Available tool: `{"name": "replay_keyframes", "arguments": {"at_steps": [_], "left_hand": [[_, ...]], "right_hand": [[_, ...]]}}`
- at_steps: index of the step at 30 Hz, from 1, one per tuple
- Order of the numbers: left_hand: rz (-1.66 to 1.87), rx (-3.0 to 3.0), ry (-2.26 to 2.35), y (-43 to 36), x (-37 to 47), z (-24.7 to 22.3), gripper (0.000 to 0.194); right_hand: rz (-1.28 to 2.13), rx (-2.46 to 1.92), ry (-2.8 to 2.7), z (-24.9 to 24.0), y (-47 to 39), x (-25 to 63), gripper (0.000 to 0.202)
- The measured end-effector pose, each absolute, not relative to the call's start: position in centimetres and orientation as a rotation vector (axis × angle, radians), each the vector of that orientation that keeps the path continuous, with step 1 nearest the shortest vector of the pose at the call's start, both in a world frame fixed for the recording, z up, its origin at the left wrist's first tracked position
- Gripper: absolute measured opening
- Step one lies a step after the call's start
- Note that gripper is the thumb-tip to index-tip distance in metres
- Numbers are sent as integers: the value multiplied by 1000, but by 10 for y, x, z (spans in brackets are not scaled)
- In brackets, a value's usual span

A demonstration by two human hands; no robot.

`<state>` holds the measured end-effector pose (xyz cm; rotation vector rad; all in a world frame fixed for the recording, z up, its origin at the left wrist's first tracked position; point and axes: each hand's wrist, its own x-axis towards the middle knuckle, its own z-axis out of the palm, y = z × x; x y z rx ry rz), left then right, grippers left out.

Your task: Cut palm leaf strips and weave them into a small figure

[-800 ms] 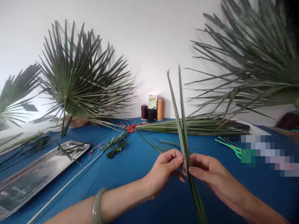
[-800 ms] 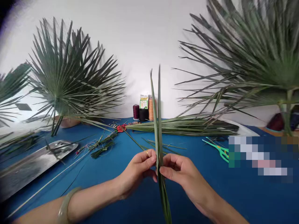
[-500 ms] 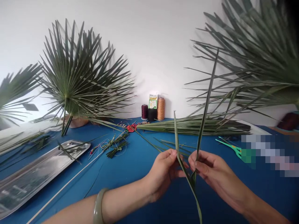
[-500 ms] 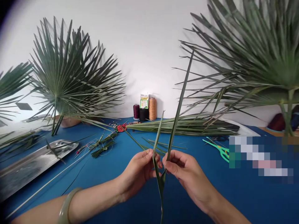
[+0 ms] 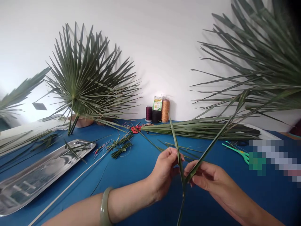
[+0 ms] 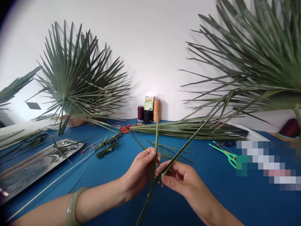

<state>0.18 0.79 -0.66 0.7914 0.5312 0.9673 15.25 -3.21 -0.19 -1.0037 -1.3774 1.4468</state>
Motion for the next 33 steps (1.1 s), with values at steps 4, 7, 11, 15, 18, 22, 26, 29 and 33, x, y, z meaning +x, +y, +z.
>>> {"name": "replay_keyframes", "arguments": {"at_steps": [4, 7, 11, 15, 18, 22, 26, 29, 33], "left_hand": [[877, 787, 511, 8, -1, -6, 26], [808, 820, 514, 7, -3, -2, 26], [833, 859, 547, 4, -3, 4, 17], [963, 858, 625, 9, -2, 6, 15], [1162, 863, 771, 24, -11, 8, 11], [1543, 957, 1007, 59, -37, 16, 11], [1753, 1229, 1233, 96, -63, 11, 21], [1601, 1507, 1394, 113, -72, -4, 29], [1456, 1800, 1582, 115, -72, -17, 33]], "right_hand": [[1320, -1068, -1374, -6, -28, 155, 10], [1219, -1112, -1360, -5, -28, 157, 12], [1144, -1107, -1383, 0, -29, 156, 14], [974, -1061, -1367, -4, -27, 157, 14], [742, -1032, -1297, -5, -25, 162, 12], [395, -952, -1113, 8, -24, 178, 5], [222, -983, -1046, 20, -22, 195, 11], [242, -1168, -1189, 14, -18, 198, 20], [379, -1346, -1538, 0, -14, 191, 22]]}}
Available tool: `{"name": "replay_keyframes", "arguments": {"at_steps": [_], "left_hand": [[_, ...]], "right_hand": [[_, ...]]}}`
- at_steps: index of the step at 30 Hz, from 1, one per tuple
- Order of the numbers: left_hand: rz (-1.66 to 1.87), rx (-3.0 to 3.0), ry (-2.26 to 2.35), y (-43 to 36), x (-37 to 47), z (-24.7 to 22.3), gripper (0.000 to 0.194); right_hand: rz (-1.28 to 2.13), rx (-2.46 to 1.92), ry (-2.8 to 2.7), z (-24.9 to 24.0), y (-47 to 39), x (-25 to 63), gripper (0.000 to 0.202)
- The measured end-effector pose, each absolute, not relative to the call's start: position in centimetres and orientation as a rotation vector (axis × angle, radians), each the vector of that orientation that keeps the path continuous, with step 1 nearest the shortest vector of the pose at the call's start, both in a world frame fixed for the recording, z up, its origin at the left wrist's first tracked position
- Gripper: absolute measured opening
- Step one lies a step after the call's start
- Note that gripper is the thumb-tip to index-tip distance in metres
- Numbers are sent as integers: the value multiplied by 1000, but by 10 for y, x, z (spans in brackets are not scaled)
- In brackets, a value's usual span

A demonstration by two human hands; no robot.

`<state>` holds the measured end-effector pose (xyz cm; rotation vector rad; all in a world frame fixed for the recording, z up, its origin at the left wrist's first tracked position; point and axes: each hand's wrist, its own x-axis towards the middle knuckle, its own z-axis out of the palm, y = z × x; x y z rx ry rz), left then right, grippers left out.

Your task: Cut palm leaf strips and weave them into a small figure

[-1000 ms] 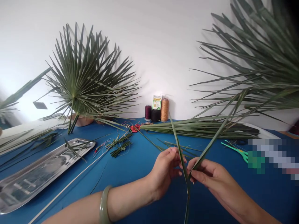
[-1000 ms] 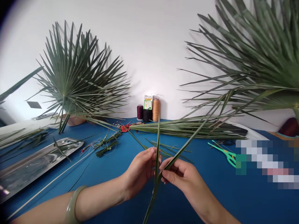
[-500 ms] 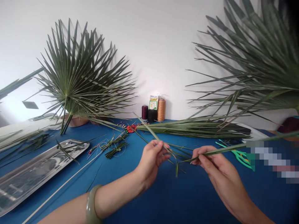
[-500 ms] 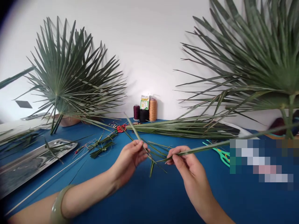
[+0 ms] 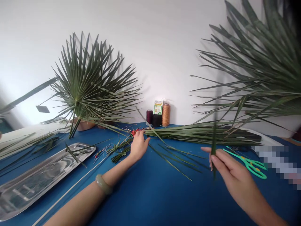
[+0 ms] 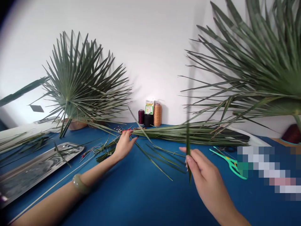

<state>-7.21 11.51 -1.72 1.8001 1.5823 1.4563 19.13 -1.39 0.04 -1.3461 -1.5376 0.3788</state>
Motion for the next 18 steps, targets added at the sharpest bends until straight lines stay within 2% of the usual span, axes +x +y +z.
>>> {"name": "replay_keyframes", "arguments": {"at_steps": [3, 11, 18], "left_hand": [[1373, 1999, 1642, 107, -69, -15, 34], [539, 2425, 1553, 128, -78, -18, 30], [150, 2649, 1410, 156, -93, -11, 30]], "right_hand": [[435, -1387, -1660, -4, -12, 188, 23], [415, -1433, -1536, -13, -1, 207, 34], [458, -1413, -1420, -22, 8, 216, 39]]}}
